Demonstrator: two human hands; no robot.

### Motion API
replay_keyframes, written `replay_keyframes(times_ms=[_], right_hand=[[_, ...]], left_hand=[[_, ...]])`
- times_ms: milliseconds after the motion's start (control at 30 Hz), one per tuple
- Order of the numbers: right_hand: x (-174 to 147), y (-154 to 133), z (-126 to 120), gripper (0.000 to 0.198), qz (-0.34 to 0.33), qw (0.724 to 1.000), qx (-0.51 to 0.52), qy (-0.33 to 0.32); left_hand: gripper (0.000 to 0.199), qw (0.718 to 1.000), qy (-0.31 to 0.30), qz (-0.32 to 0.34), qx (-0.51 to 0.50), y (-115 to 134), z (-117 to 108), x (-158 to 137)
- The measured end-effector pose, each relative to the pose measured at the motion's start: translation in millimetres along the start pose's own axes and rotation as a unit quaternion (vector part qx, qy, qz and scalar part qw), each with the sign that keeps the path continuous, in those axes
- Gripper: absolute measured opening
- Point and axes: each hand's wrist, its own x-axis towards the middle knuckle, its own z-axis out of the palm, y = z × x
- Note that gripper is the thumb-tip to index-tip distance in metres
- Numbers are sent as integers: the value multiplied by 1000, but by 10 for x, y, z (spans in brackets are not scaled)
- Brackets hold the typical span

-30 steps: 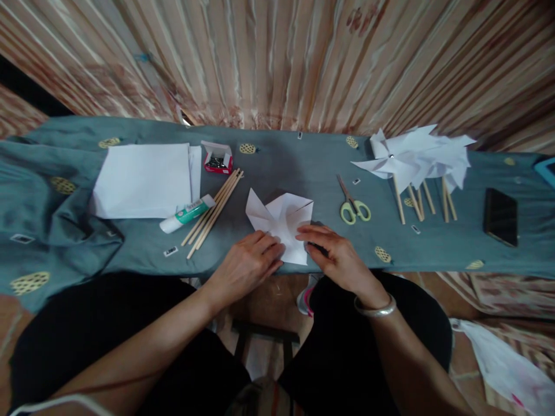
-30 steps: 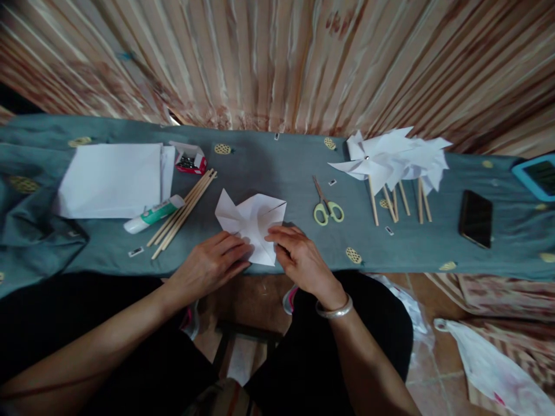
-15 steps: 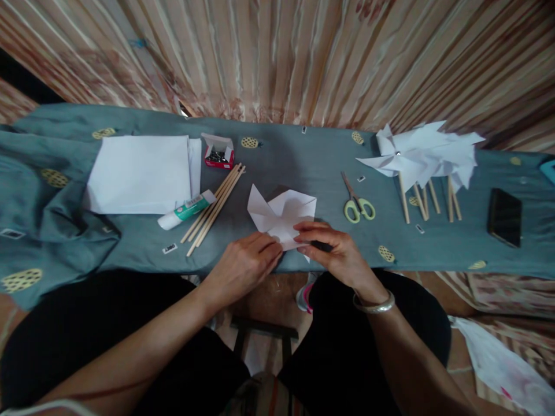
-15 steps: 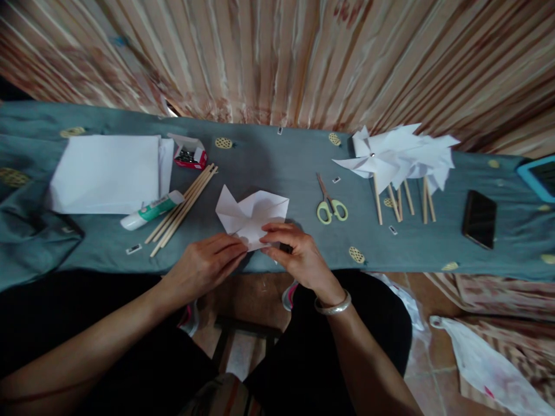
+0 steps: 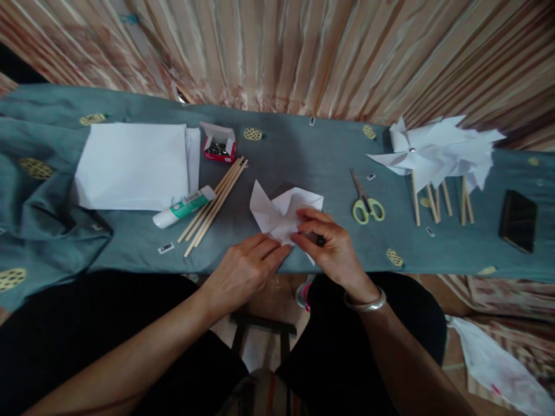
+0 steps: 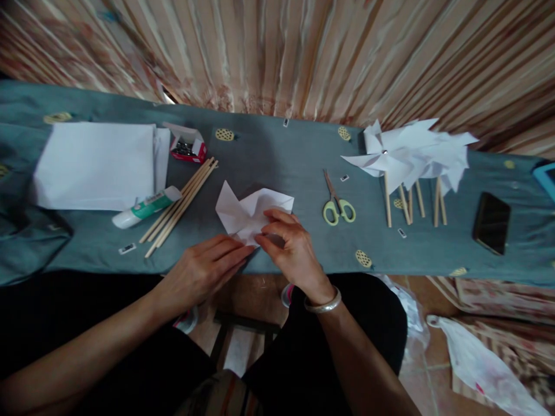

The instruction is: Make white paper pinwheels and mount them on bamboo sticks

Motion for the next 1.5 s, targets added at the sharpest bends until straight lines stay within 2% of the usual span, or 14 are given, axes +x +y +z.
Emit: replay_keyframes(times_ms=[100,433,900,1500], right_hand=[[14,-19,26,4,-7,999,-33,4],[-8,-80,52,7,-9,995,-101,14],[-56,-102,70,16,-34,992,-121,15],[-80,-90,90,21,-49,989,-139,-6]], left_hand=[[21,1000,4,4,-4,-10,2,-2],[18,1000,11,-17,-20,4,-3,32],[17,999,38,-5,-11,-14,15,44],[19,999,34,-14,-23,-14,13,60]])
